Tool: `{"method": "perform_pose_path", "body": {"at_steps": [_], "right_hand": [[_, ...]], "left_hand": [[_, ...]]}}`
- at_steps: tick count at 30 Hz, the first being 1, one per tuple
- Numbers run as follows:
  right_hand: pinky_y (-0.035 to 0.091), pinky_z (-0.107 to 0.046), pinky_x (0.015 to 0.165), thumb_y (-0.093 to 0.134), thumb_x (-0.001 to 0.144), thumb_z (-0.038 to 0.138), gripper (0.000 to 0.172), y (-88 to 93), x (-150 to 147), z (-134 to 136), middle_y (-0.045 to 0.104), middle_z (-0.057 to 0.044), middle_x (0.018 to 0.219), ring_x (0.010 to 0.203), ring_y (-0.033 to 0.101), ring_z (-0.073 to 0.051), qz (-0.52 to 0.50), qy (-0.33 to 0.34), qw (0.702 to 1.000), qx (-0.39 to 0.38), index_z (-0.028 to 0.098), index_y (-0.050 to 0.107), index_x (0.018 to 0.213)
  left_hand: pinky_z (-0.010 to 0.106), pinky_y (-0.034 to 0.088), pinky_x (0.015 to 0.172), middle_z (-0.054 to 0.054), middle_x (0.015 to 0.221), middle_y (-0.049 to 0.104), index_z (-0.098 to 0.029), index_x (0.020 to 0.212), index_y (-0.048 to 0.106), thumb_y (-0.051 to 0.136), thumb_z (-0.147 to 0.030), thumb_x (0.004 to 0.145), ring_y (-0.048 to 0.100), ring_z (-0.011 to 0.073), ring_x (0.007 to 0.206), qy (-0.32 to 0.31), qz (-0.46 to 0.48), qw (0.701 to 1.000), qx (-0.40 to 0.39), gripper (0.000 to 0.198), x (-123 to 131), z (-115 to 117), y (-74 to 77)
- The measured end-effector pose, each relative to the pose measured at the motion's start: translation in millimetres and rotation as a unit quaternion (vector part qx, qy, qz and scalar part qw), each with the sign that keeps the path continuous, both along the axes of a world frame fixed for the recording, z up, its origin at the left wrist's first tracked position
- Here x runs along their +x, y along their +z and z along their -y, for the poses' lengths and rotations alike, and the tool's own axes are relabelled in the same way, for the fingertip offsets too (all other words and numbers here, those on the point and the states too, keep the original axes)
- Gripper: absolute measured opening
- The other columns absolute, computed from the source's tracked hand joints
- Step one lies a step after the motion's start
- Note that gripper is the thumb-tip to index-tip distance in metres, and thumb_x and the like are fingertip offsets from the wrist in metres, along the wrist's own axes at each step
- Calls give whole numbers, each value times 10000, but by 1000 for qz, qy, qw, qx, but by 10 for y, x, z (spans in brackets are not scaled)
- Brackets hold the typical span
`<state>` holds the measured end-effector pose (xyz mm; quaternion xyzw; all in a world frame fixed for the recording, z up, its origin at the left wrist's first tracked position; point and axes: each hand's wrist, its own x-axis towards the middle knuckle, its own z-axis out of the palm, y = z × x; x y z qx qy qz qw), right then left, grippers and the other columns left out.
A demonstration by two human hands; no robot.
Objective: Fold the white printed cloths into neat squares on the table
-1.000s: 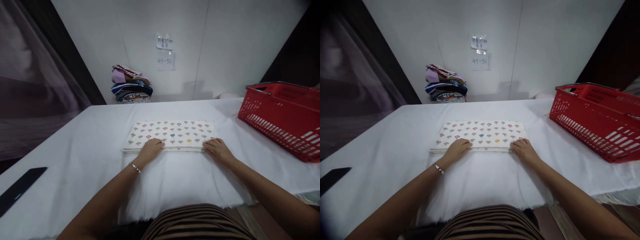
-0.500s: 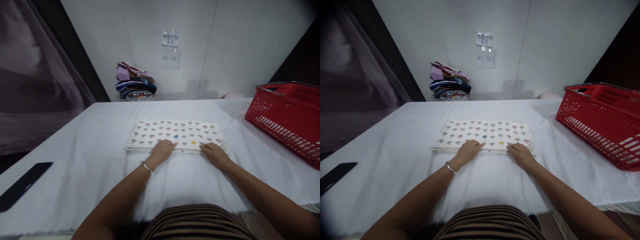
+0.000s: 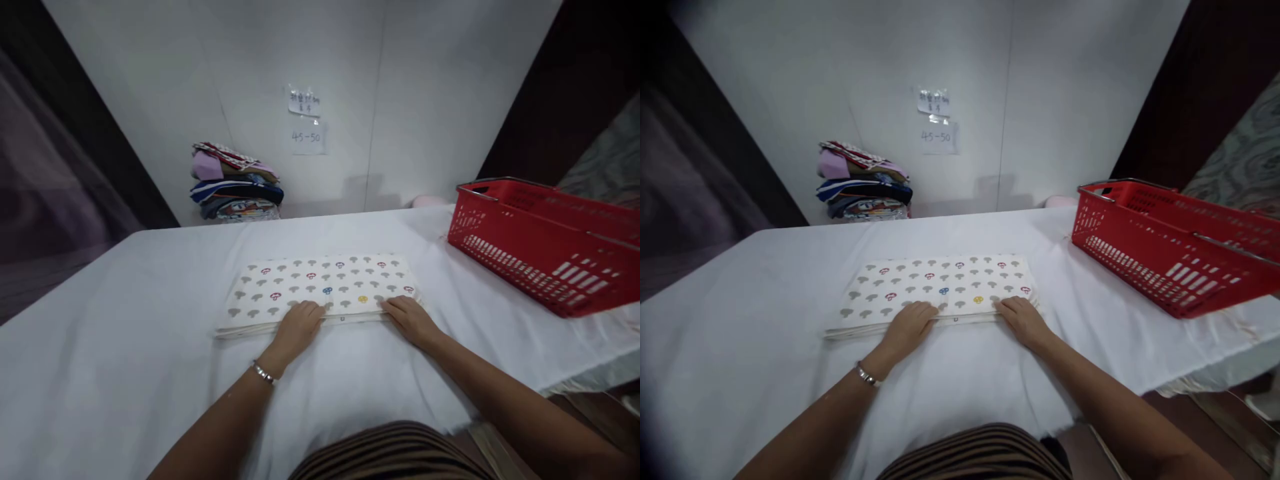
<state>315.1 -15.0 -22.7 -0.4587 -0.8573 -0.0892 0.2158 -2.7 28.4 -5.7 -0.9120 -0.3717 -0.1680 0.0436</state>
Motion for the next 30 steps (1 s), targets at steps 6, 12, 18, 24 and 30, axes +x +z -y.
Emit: {"method": "perform_pose_path", "body": {"at_steps": [6, 12, 18, 24, 30], "right_hand": [[508, -426, 815, 392, 928, 203, 321, 18, 274, 98, 642, -116, 1067, 965, 592, -234, -16, -26, 999, 22, 202, 534, 1216], [525, -409, 798, 399, 922, 183, 292, -5, 430, 151, 644, -97, 1038, 942, 597, -228, -5, -45, 999, 25, 209, 573, 1155], [536, -392, 809, 438, 897, 204, 277, 67, 396, 183, 642, -87, 1044, 959, 608, -224, -27, -44, 999, 1, 232, 610, 1112], [515, -408, 896, 432, 907, 313, 340, 330, -59, -27, 576, -108, 1222, 1112, 558, -245, -54, -14, 998, -33, 219, 570, 1203], [377, -557, 1001, 397, 909, 480, 492, 17, -538, -488, 381, -106, 1437, 1323, 324, -310, 13, 29, 995, -96, 261, 446, 1346]], "left_hand": [[336, 400, 742, 48, 886, 580, -177, 901, 547, 443, -117, 870, 510, 197, 849, -18, 14, 1000, -8, 124, -20, -48, -10], [333, 388, 721, 42, 865, 581, -184, 857, 552, 444, -81, 846, 511, 191, 821, -29, 34, 999, 11, 150, -28, -41, -4], [315, 383, 692, 38, 846, 577, -185, 793, 567, 472, -94, 838, 505, 181, 799, -14, 40, 999, -28, 139, -27, -9, 50], [302, 375, 732, 32, 885, 588, -186, 808, 595, 507, -133, 842, 518, 163, 861, -40, 39, 998, -37, 109, -63, 41, 55], [294, 384, 751, 37, 899, 609, -182, 817, 628, 496, -266, 887, 532, 147, 855, -48, 53, 997, -39, 172, -96, 41, 32]]}}
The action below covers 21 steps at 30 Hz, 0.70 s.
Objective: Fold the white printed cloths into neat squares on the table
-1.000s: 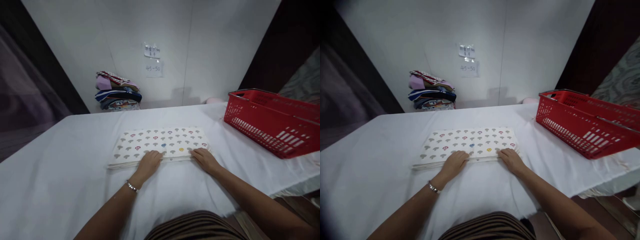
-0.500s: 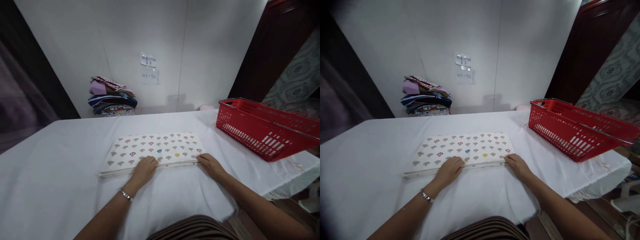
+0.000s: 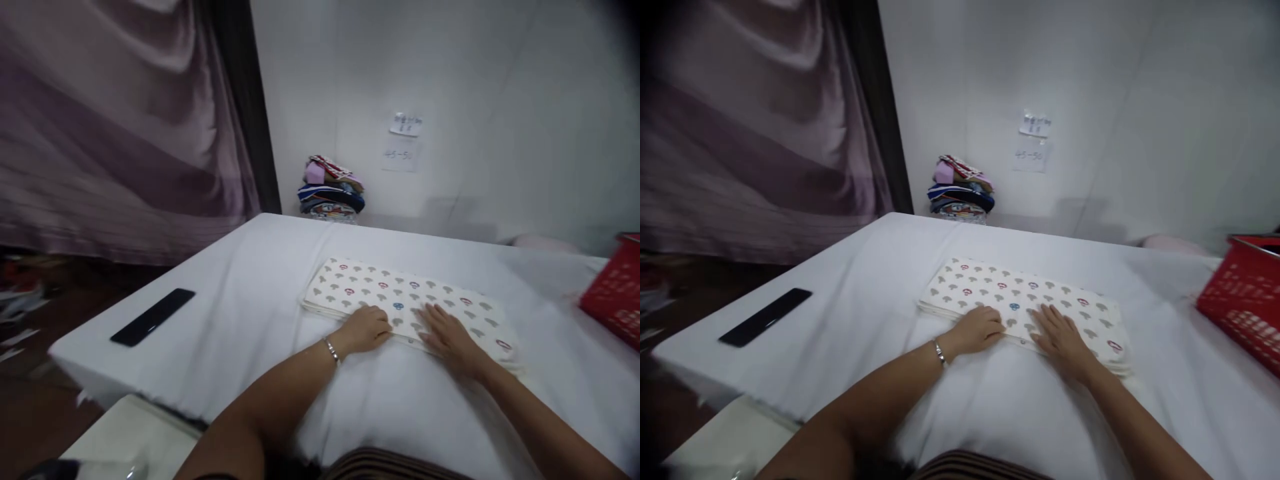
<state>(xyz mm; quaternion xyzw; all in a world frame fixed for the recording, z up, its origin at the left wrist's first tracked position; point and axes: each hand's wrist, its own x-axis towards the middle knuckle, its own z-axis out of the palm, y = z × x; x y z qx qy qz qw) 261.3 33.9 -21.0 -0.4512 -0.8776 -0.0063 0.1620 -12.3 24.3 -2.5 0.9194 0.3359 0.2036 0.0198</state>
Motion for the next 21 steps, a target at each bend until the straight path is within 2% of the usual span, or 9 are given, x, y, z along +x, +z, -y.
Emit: {"method": "perform_pose_path", "body": {"at_steps": [3, 5, 9, 13, 15, 18, 21], "right_hand": [[345, -603, 997, 356, 913, 511, 501, -232, -15, -69, 374, -74, 1441, 1320, 323, -311, 27, -13, 999, -23, 316, 398, 1373], [333, -594, 1012, 347, 914, 511, 507, -315, 24, -71, 353, -54, 1453, 1329, 305, -305, 28, -16, 999, -24, 331, 370, 1388], [328, -594, 1017, 324, 912, 520, 531, -355, 81, -73, 318, -44, 1470, 1339, 282, -309, 38, -13, 999, -32, 326, 340, 1406], [328, -601, 1014, 304, 913, 524, 544, -385, 98, -89, 292, -43, 1480, 1347, 266, -305, 40, -9, 999, -32, 317, 322, 1415], [336, -604, 1008, 312, 907, 530, 540, -392, 107, -95, 308, -42, 1473, 1342, 280, -309, 32, -7, 999, -30, 316, 353, 1400], [368, -613, 979, 331, 892, 546, 512, -330, 64, -102, 408, -59, 1419, 1304, 350, -334, -1, -4, 1000, -30, 297, 491, 1309], [417, -567, 965, 357, 883, 542, 453, -139, -154, -102, 560, -76, 1285, 1207, 483, -328, -74, 25, 996, -43, 275, 638, 1118]], "left_hand": [[281, 394, 736, 47, 829, 612, -165, 768, 619, 484, -327, 901, 534, 147, 800, 29, 14, 999, 1, 249, -24, -22, -31], [278, 395, 703, 46, 760, 601, -164, 699, 598, 483, -392, 897, 531, 151, 758, 56, 18, 998, 5, 323, -44, -40, -49], [283, 382, 651, 40, 699, 584, -166, 640, 574, 439, -419, 913, 523, 153, 713, 119, 7, 993, 13, 395, -171, -101, -53], [292, 380, 688, 55, 738, 594, -160, 672, 589, 450, -373, 912, 537, 166, 766, 219, -15, 975, 21, 350, -569, -146, 32], [292, 376, 685, 58, 764, 601, -162, 685, 590, 464, -372, 903, 542, 170, 782, 311, -5, 950, 20, 328, -846, -103, 103], [275, 367, 651, 45, 833, 617, -174, 728, 596, 492, -371, 881, 549, 157, 780, 453, 59, 889, -9, 271, -1209, 62, 199], [265, 354, 604, 27, 813, 633, -187, 733, 602, 503, -395, 854, 555, 149, 718, 552, 132, 817, -104, 260, -1381, 249, 253]]}}
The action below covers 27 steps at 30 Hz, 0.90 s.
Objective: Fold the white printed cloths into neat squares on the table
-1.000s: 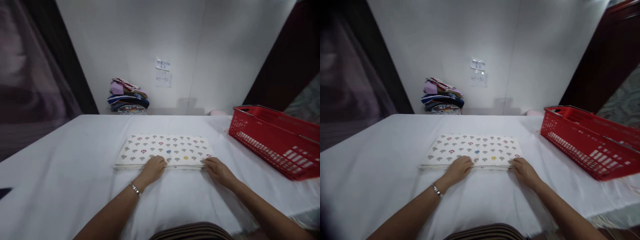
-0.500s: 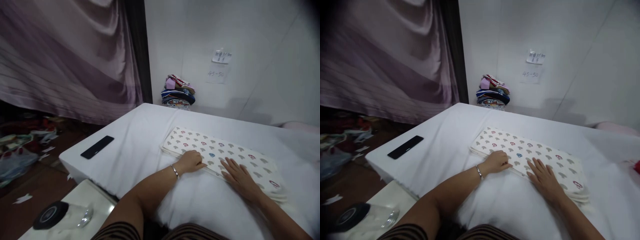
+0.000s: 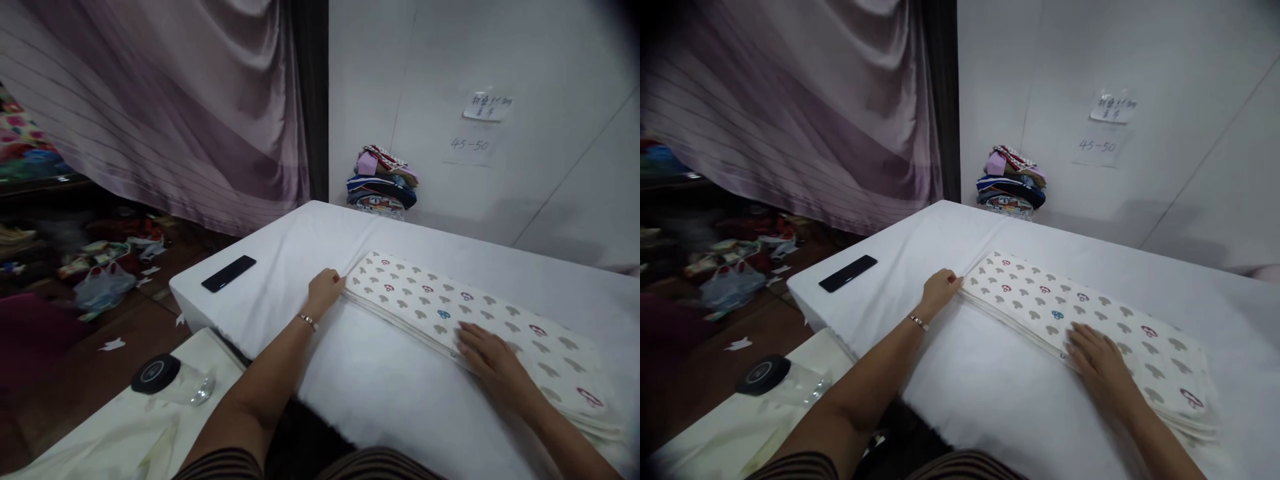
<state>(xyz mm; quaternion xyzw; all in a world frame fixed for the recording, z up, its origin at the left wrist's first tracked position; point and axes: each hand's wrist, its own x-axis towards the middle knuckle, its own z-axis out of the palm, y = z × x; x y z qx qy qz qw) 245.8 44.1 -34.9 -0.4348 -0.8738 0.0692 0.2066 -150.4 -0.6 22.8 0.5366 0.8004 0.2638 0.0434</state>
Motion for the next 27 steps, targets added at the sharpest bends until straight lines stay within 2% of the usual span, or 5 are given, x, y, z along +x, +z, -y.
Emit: {"method": "perform_pose_path", "body": {"at_steps": [4, 7, 14, 19, 27], "right_hand": [[523, -412, 859, 416, 885, 474, 368, 368, -651, 19, 636, -67, 1170, 1067, 591, -260, -103, 58, 990, -71, 254, 658, 1054], [503, -383, 861, 446, 879, 407, 314, 579, -1293, 18, 658, -54, 1116, 1037, 596, -235, -122, 113, 980, -110, 248, 658, 1048], [431, -328, 810, 518, 832, 280, 218, 582, -2432, -135, 661, -73, 975, 910, 582, -206, -80, 144, 981, -97, 198, 660, 975], [376, -275, 691, 552, 818, 311, 142, 439, -2638, -230, 617, -39, 809, 788, 537, -177, -29, 156, 984, -82, 197, 630, 782], [395, -273, 648, 481, 840, 308, 213, 326, -2655, -309, 618, -12, 728, 708, 554, -164, -147, 141, 970, -136, 212, 619, 709]], "left_hand": [[260, 334, 563, 28, 683, 638, -187, 665, 622, 522, -460, 804, 557, 161, 648, 32, 113, 987, -110, 322, 1, 108, 20], [253, 333, 560, 37, 659, 639, -172, 631, 633, 540, -444, 777, 556, 157, 635, 19, 143, 983, -117, 322, 14, 96, -11], [232, 358, 574, 6, 615, 604, -140, 668, 649, 585, -375, 714, 515, 128, 605, -46, 284, 957, -26, 248, -106, 24, -238], [229, 332, 544, -14, 586, 556, -129, 665, 634, 578, -362, 716, 454, 106, 562, -45, 340, 939, -19, 245, -151, 12, -283], [226, 316, 526, -11, 583, 544, -136, 631, 613, 551, -375, 739, 444, 110, 560, -35, 322, 946, -27, 269, -157, -22, -328]]}}
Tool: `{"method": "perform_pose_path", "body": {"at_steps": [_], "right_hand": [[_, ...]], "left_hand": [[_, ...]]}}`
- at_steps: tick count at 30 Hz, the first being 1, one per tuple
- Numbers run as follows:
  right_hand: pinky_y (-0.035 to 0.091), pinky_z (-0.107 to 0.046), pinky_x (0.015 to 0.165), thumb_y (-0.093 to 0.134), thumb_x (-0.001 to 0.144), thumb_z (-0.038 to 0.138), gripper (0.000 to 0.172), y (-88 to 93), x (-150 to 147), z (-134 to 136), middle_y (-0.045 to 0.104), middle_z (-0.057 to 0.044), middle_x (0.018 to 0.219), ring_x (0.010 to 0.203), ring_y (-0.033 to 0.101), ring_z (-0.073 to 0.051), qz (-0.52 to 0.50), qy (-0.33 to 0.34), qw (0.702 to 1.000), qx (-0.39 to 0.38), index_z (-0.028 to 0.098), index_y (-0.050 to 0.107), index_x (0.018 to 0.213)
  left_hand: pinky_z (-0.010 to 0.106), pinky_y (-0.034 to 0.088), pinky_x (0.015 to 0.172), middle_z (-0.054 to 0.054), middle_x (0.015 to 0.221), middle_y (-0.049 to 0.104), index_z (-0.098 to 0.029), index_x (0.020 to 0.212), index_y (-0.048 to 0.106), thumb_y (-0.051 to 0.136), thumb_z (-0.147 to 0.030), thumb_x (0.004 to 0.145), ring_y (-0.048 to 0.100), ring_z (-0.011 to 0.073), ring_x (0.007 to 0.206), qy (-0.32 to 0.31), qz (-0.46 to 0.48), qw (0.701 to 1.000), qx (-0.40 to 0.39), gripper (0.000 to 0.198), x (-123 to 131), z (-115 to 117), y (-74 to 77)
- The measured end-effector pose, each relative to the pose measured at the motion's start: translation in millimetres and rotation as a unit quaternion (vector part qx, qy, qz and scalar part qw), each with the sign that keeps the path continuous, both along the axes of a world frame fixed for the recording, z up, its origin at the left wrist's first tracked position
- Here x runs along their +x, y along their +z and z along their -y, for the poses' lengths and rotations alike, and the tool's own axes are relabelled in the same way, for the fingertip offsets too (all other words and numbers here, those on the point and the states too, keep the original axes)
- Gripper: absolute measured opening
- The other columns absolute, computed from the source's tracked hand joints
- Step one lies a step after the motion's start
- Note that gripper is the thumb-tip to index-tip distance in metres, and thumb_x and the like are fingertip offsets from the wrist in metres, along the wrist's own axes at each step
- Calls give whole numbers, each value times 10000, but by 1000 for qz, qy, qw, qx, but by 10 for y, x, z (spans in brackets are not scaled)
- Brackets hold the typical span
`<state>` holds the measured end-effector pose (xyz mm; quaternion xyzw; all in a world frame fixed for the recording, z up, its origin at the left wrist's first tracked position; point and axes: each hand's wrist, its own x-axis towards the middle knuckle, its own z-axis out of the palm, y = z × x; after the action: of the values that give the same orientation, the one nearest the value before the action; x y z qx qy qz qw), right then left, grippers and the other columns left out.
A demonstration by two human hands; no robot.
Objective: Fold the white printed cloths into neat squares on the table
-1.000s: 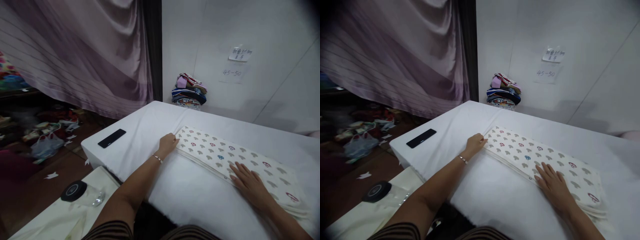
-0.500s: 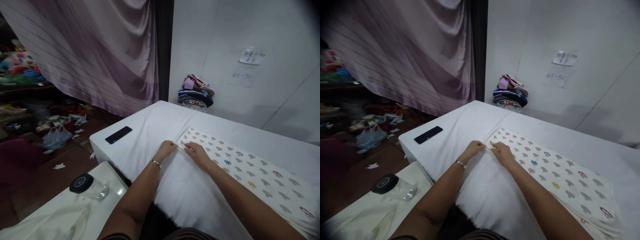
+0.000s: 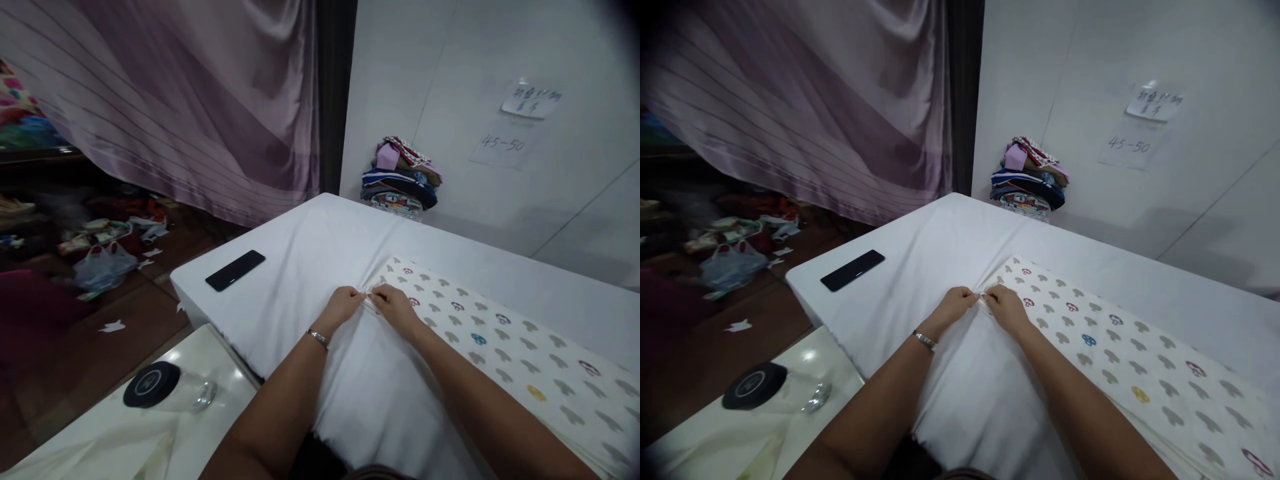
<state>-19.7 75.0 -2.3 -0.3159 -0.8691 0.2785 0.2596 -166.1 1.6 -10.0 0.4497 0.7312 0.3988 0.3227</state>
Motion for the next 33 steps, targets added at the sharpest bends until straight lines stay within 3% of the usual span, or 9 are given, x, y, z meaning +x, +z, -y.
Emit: {"method": "perform_pose_path", "body": {"at_steps": [4, 8, 14, 17, 22, 26, 33], "right_hand": [[402, -277, 650, 449, 869, 333, 231, 22, 10, 76, 604, -22, 750, 712, 546, -163, -47, -16, 999, 14, 209, 600, 744], [397, -280, 663, 452, 875, 326, 206, 55, 23, 161, 587, -17, 761, 723, 534, -162, 10, 18, 999, 46, 215, 586, 766], [393, -284, 687, 502, 851, 329, 144, 21, -9, 224, 603, -45, 930, 867, 541, -193, 101, -3, 990, 100, 216, 570, 908], [394, -286, 691, 467, 859, 308, 155, -1, -26, 217, 613, -55, 924, 863, 547, -195, 90, -19, 991, 100, 207, 576, 906], [389, -267, 587, 462, 845, 384, 229, 2, -5, 147, 616, -18, 755, 647, 527, -154, -27, -76, 997, -6, 203, 601, 830], [371, -255, 539, 493, 821, 413, 240, -5, 7, 130, 593, -5, 699, 597, 499, -142, -81, -95, 992, -30, 201, 600, 788], [390, -264, 564, 508, 808, 425, 256, 33, 18, 148, 577, -11, 684, 616, 498, -147, -108, -113, 988, -6, 192, 606, 769]], "left_hand": [[225, 313, 520, -13, 575, 531, -136, 633, 608, 547, -381, 739, 438, 109, 553, 10, 18, 1000, 2, 274, 3, 4, 5], [220, 317, 524, -10, 579, 532, -134, 630, 609, 547, -345, 742, 439, 106, 558, 13, 37, 999, 10, 247, 16, 19, 24], [224, 319, 518, -25, 511, 499, -133, 603, 607, 530, -357, 781, 415, 99, 508, 11, 53, 998, 20, 296, 38, 18, 53], [233, 342, 546, -8, 536, 540, -141, 599, 618, 490, -355, 825, 460, 112, 533, 15, 6, 1000, 23, 336, 22, 20, 89], [253, 388, 698, 44, 881, 663, -190, 864, 666, 534, -341, 828, 567, 157, 773, 94, -157, 983, 25, 204, -5, 35, 110], [270, 388, 700, 65, 882, 633, -177, 810, 647, 582, -411, 792, 567, 189, 801, 49, -205, 978, -16, 244, 38, 33, 58], [253, 375, 743, 40, 939, 582, -197, 829, 591, 589, -249, 789, 544, 169, 874, 30, -227, 973, 33, 66, 118, 25, 64]]}}
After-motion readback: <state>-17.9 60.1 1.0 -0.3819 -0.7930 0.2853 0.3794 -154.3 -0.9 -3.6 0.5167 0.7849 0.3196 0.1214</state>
